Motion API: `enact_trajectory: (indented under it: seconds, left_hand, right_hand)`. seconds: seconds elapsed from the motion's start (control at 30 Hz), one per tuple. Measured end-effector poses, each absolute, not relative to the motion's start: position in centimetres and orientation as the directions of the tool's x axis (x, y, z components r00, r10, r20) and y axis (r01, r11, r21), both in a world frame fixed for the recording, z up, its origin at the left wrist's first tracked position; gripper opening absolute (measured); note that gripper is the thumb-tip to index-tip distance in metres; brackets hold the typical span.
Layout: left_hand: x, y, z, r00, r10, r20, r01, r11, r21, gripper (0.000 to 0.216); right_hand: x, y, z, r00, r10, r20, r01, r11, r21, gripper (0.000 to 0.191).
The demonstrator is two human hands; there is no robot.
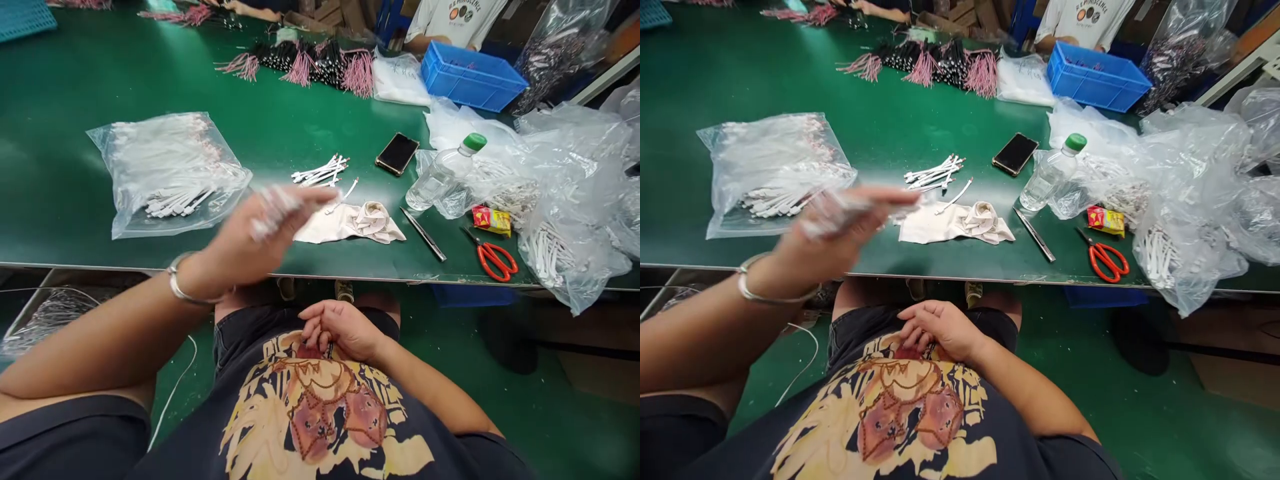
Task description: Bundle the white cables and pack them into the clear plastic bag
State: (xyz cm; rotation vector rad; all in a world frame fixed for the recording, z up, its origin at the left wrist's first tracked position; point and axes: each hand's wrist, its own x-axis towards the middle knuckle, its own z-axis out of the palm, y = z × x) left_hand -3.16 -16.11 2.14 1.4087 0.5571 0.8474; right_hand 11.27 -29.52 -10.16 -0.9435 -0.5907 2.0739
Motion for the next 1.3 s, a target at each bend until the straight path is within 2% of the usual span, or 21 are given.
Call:
enact_trajectory:
  seconds: [0.07, 0.13, 0.2, 0.33, 0.47, 0.53, 0.6, 0.73, 0.8, 0.9, 1.0, 1.1, 1.13, 1.2, 1.3]
  left_hand:
    - [-2.9, -17.1, -0.4, 0.81, 0.557, 0.184, -0.014, -0.296, 0.955, 0.043]
    - [-2.7, -17.9, -3.6, 0.922, 0.337, 0.19, 0.006, -0.504, 0.864, 0.045]
    - [-2.5, -18.3, -6.2, 0.954, 0.25, 0.166, 0.026, -0.619, 0.785, 0.044]
    - [-2.6, -18.3, -7.4, 0.958, 0.226, 0.176, 0.017, -0.658, 0.753, 0.045]
    - [-2.8, -18.1, -6.5, 0.941, 0.276, 0.198, 0.011, -0.606, 0.795, 0.049]
    - [-2.9, -18.1, -6.4, 0.943, 0.251, 0.22, 0.0, -0.66, 0.751, 0.051]
    - [-2.9, -18.2, -6.4, 0.951, 0.194, 0.241, -0.005, -0.769, 0.64, 0.051]
    - [-3.1, -18.8, -5.7, 0.97, 0.127, 0.21, 0.058, -0.951, 0.305, 0.058]
    - [-3.6, -19.3, -5.0, 0.969, 0.181, 0.166, 0.148, -0.97, 0.192, 0.064]
    - [-5.2, -20.6, -4.4, 0.932, 0.33, 0.15, 0.31, -0.94, 0.142, 0.065]
    - [-7.7, -22.1, -4.8, 0.832, 0.49, 0.258, 0.443, -0.869, 0.222, 0.06]
    - [-9.8, -23.7, -6.0, 0.565, 0.741, 0.362, 0.576, -0.669, 0.47, 0.047]
    - [-10.2, -24.1, -6.5, 0.466, 0.821, 0.331, 0.59, -0.567, 0.575, 0.04]
    - [-10.3, -24.6, -7.2, 0.33, 0.928, 0.173, 0.564, -0.34, 0.752, 0.029]
    - [-9.0, -24.3, -7.6, 0.313, 0.944, -0.107, 0.45, -0.048, 0.892, 0.031]
  right_hand:
    - [11.6, -29.2, -10.8, -0.492, 0.783, -0.382, -0.497, -0.612, -0.615, 0.073]
    - [12.1, -28.8, -11.3, -0.566, 0.745, -0.353, -0.487, -0.647, -0.587, 0.088]
    - [12.6, -28.2, -11.7, -0.647, 0.682, -0.34, -0.429, -0.695, -0.577, 0.092]
    - [13.3, -26.8, -11.8, -0.758, 0.581, -0.298, -0.322, -0.73, -0.603, 0.086]
    - [13.3, -25.9, -11.3, -0.796, 0.534, -0.285, -0.254, -0.722, -0.644, 0.069]
    - [13.1, -25.7, -11.2, -0.802, 0.517, -0.3, -0.229, -0.729, -0.645, 0.062]
    - [13.0, -25.8, -11.1, -0.799, 0.51, -0.319, -0.221, -0.742, -0.633, 0.056]
    - [13.0, -26.1, -11.0, -0.777, 0.521, -0.352, -0.231, -0.757, -0.611, 0.055]
    - [13.0, -26.2, -10.8, -0.76, 0.544, -0.356, -0.248, -0.749, -0.615, 0.057]
    - [12.9, -26.3, -10.4, -0.729, 0.591, -0.345, -0.297, -0.728, -0.618, 0.061]
    - [12.6, -26.3, -10.0, -0.687, 0.639, -0.346, -0.382, -0.722, -0.577, 0.065]
    - [12.0, -26.4, -9.6, -0.614, 0.668, -0.42, -0.447, -0.733, -0.512, 0.056]
    - [11.8, -26.5, -9.4, -0.593, 0.668, -0.45, -0.458, -0.739, -0.494, 0.052]
    - [11.4, -26.6, -9.0, -0.567, 0.657, -0.497, -0.467, -0.753, -0.463, 0.048]
    - [10.9, -26.9, -8.6, -0.549, 0.643, -0.534, -0.46, -0.766, -0.449, 0.046]
